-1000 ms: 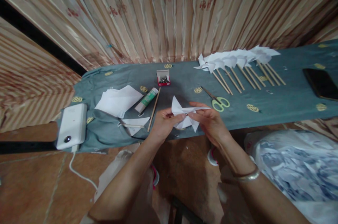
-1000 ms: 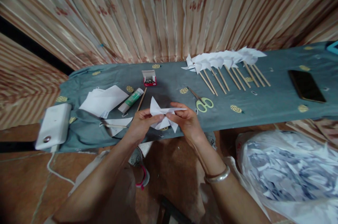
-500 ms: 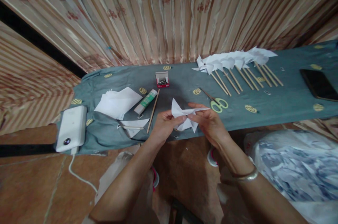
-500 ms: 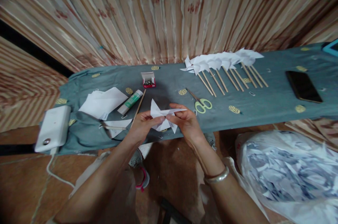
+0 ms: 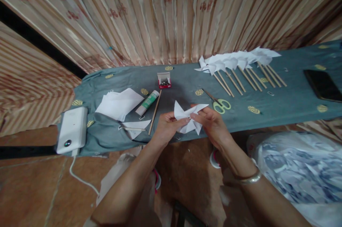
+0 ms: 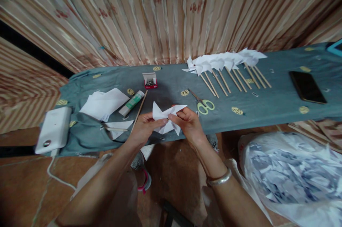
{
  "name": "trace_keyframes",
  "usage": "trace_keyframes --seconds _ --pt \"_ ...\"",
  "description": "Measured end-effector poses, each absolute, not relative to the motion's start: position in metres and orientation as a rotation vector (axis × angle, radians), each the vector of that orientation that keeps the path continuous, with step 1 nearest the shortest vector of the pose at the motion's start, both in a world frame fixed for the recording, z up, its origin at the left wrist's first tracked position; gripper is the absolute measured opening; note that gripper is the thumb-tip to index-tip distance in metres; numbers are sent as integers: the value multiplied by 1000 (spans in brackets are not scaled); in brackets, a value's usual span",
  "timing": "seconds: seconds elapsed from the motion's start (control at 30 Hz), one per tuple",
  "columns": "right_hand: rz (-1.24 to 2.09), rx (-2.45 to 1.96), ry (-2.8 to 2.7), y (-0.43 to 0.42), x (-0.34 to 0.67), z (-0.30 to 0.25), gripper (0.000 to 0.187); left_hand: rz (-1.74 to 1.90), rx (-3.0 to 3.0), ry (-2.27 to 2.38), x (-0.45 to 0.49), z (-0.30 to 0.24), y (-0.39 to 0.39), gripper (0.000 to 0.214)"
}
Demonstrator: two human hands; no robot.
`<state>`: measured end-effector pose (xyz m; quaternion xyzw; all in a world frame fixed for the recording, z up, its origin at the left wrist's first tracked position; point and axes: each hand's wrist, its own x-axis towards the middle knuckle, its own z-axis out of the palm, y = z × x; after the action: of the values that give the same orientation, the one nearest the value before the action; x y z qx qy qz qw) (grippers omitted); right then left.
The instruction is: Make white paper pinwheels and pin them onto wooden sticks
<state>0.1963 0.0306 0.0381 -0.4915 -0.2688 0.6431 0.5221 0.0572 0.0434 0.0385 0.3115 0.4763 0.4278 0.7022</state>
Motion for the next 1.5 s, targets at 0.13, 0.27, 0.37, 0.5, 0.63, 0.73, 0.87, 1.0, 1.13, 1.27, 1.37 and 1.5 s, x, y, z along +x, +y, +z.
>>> trace_keyframes --seconds 0.13,0.27,0.37,0.5,0.63,0.73,0.87,1.0,1.13,1.27,1.37,1.5 --pt "1511 -1185 -674 31 198 34 49 973 696 1060 57 37 44 35" --pt "1461 -1205 -801 32 200 30 47 994 718 1073 57 34 45 35" --pt "1438 -1211 -862 32 202 29 42 1020 732 1075 57 33 46 34" --pt "1379 -1211 -941 33 203 28 37 1031 745 1078 57 32 46 35" --pt "1357 -1222 -985 34 203 28 37 1022 740 1088 56 34 47 36" --pt "1393 -1206 -969 34 202 29 36 1000 738 1088 55 37 47 35" --pt "1392 -1205 -959 34 200 30 34 990 718 1080 54 37 46 34" --pt "1449 -1190 -881 33 198 30 40 972 677 1065 53 35 46 34" --pt "1528 -1164 -820 32 198 30 45 964 653 1040 53 35 45 34" --pt "1529 -1156 -805 32 198 30 46 966 650 1034 53 37 45 35" --pt "1537 -1150 -787 32 198 30 46 979 662 1033 53 38 45 34" --pt "1546 -1163 -779 32 198 32 45 968 665 1023 55 38 45 34"
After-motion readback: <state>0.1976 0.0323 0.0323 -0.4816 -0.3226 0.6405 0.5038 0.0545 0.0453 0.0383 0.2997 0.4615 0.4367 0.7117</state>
